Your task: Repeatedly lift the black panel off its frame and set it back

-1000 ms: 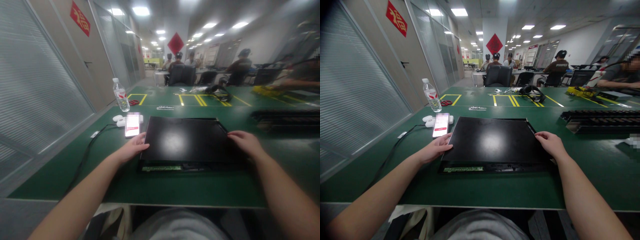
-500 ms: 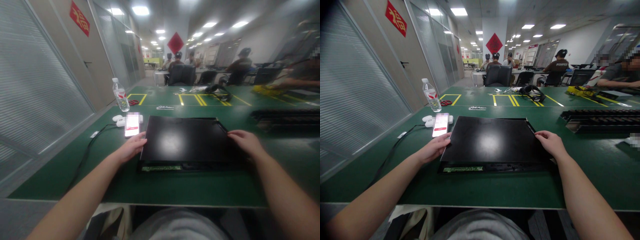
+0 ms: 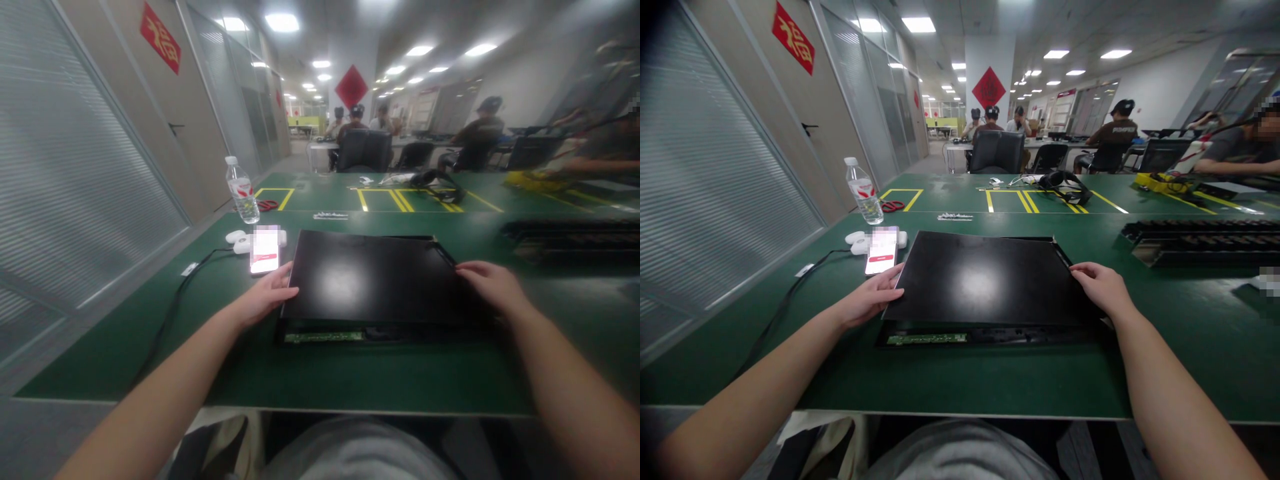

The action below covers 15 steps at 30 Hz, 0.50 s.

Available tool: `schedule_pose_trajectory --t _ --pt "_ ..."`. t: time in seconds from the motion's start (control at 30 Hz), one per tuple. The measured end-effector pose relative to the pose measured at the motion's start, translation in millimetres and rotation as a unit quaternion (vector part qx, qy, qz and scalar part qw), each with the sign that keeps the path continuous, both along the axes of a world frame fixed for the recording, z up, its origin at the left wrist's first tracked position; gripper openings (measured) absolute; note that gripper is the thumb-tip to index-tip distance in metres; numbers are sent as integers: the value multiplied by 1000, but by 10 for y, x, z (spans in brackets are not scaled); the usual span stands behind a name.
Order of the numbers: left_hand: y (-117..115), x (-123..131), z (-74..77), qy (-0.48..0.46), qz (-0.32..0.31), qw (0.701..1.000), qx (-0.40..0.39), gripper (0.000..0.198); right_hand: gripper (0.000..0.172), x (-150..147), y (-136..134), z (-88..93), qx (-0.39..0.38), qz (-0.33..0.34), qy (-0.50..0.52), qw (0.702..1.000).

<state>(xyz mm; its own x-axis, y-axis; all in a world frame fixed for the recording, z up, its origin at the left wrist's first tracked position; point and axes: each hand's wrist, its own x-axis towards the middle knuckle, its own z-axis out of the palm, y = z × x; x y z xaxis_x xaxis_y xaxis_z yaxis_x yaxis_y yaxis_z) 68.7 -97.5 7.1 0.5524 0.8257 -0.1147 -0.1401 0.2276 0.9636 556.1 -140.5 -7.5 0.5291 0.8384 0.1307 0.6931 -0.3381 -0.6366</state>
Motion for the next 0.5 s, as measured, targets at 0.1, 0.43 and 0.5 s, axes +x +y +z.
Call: schedule_pose_trajectory --t 0.1,0.43,0.5 --pt "3 3 -9 5 3 1000 -1 88 24 10 7 -12 5 4 -1 1000" --pt "-2 -6 -6 33 32 999 -9 94 22 19 9 -2 -3 2 -8 1000" --pt "-1 -11 -20 53 40 998 4 91 21 20 8 -1 -5 2 -9 1000"
